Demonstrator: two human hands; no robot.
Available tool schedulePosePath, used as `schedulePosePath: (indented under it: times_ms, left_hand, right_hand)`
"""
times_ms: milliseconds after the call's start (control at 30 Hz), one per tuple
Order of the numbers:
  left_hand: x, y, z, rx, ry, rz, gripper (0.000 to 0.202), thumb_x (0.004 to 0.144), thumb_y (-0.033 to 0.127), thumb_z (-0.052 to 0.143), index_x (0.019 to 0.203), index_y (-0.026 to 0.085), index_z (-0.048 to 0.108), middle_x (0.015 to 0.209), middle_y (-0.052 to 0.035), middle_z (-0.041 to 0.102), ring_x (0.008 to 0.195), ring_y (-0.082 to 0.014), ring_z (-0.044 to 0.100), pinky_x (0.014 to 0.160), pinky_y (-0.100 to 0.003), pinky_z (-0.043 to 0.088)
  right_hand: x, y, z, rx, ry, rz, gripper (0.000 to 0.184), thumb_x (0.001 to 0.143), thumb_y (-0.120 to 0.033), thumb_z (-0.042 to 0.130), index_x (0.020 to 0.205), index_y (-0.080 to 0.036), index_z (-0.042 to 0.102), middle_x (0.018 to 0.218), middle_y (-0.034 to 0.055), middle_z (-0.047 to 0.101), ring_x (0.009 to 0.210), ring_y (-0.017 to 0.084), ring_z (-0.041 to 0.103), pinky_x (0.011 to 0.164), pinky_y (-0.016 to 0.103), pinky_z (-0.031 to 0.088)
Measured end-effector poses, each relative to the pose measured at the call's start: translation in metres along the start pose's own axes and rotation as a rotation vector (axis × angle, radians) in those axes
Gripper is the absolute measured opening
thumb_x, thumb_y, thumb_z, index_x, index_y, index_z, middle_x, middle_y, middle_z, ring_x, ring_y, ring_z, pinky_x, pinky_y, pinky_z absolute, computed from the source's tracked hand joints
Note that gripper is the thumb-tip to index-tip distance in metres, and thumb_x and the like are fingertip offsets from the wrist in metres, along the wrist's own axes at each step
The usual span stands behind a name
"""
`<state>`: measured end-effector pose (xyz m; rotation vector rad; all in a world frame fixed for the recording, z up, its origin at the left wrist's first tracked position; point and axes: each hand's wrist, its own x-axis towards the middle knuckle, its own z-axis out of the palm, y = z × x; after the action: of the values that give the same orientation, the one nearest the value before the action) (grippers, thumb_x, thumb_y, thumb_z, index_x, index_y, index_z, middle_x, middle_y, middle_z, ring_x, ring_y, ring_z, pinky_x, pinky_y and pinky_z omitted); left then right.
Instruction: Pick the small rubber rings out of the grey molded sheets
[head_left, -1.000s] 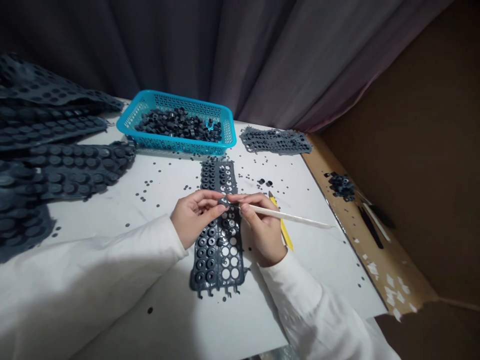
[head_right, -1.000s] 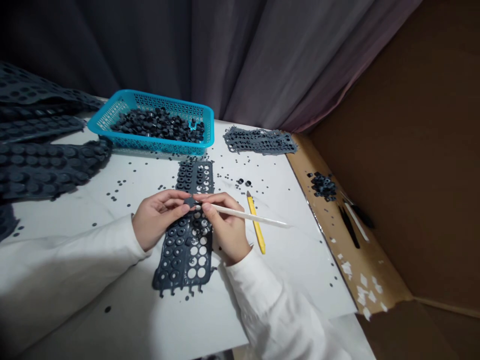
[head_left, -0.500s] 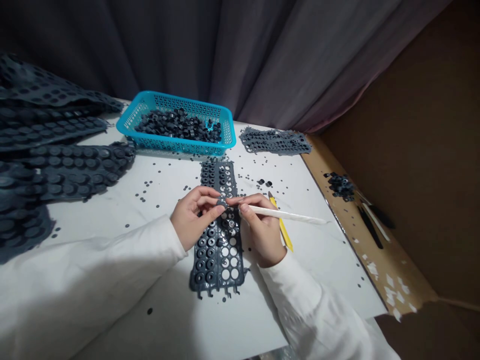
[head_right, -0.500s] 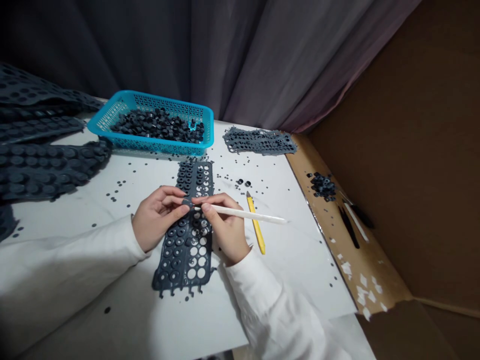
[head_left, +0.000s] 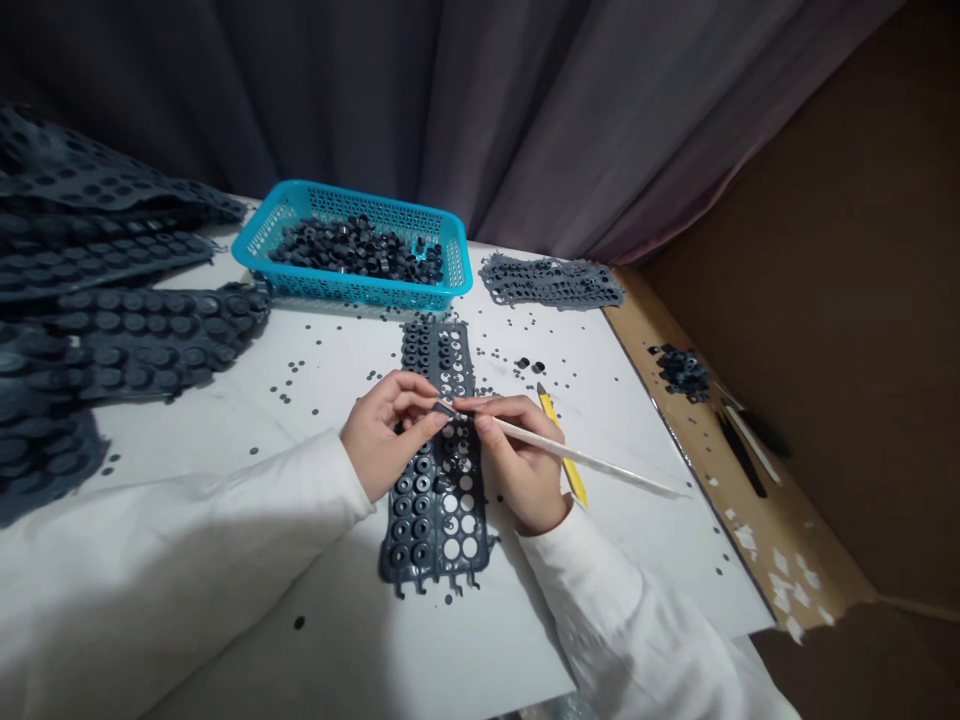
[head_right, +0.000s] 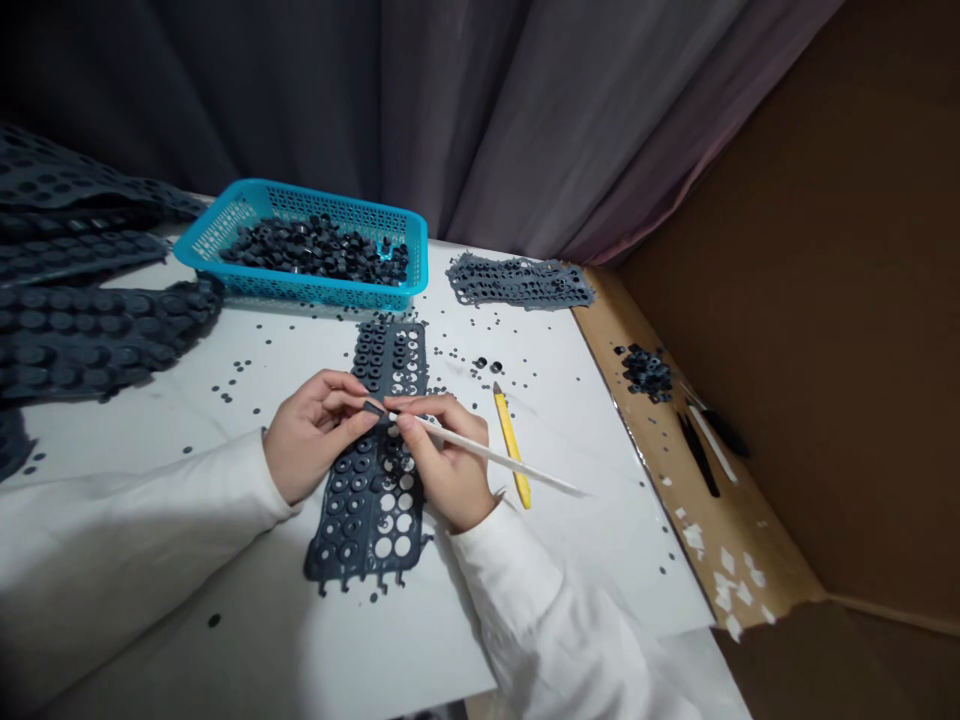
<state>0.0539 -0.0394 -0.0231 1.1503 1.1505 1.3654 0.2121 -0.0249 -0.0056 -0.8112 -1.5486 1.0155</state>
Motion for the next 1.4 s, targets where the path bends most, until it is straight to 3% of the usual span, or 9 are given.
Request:
schedulePosePath:
  times_ms: [600,833,1033,1400]
  left_hand:
    - [0.0014,0.0016,-0.0002,0.033,0.016,-0.016,0.019,0.074,0.026,0.068,0.087,0.018,0.056,0.065,0.0023,0.064,0.058,-0.0106,0.054,0.056,-0.023,0.039]
    - [0.0018,0.0025,-0.0007,0.032,0.014,-0.017,0.015,0.071,0.026,0.069,0.078,0.018,0.058,0.063,0.0025,0.063,0.056,-0.0104,0.055,0.054,-0.022,0.037]
    - [0.0015,0.0049,-0.0006,-0.021,-0.019,-0.071,0.015,0.071,0.026,0.068,0.074,0.019,0.055,0.061,0.0014,0.066,0.058,-0.0131,0.061,0.055,-0.023,0.038]
    - [0.0012,0.0035,-0.0026,-0.048,-0.056,-0.095,0.016,0.073,0.026,0.065,0.073,0.019,0.051,0.058,0.0022,0.065,0.057,-0.0128,0.058,0.059,-0.025,0.039]
  right_hand:
    - [-0.0009,0.0005,0.0004,0.041,-0.039,0.005,0.005,0.084,-0.020,0.061,0.087,-0.023,0.063,0.097,0.0041,0.072,0.094,0.019,0.067,0.086,0.039,0.051]
    - [-0.0028,-0.0004,0.0026,0.003,-0.044,0.028,0.004,0.084,-0.023,0.061,0.087,-0.024,0.063,0.096,0.0033,0.072,0.094,0.019,0.067,0.087,0.039,0.052]
    - [-0.0037,0.0002,0.0038,0.016,-0.044,0.025,0.005,0.085,-0.022,0.060,0.088,-0.024,0.063,0.095,0.0031,0.072,0.093,0.018,0.067,0.086,0.038,0.053]
    - [-0.0058,0.0020,0.0075,0.105,-0.022,0.089,0.002,0.086,-0.024,0.059,0.088,-0.024,0.060,0.096,0.0028,0.073,0.092,0.018,0.068,0.084,0.036,0.053]
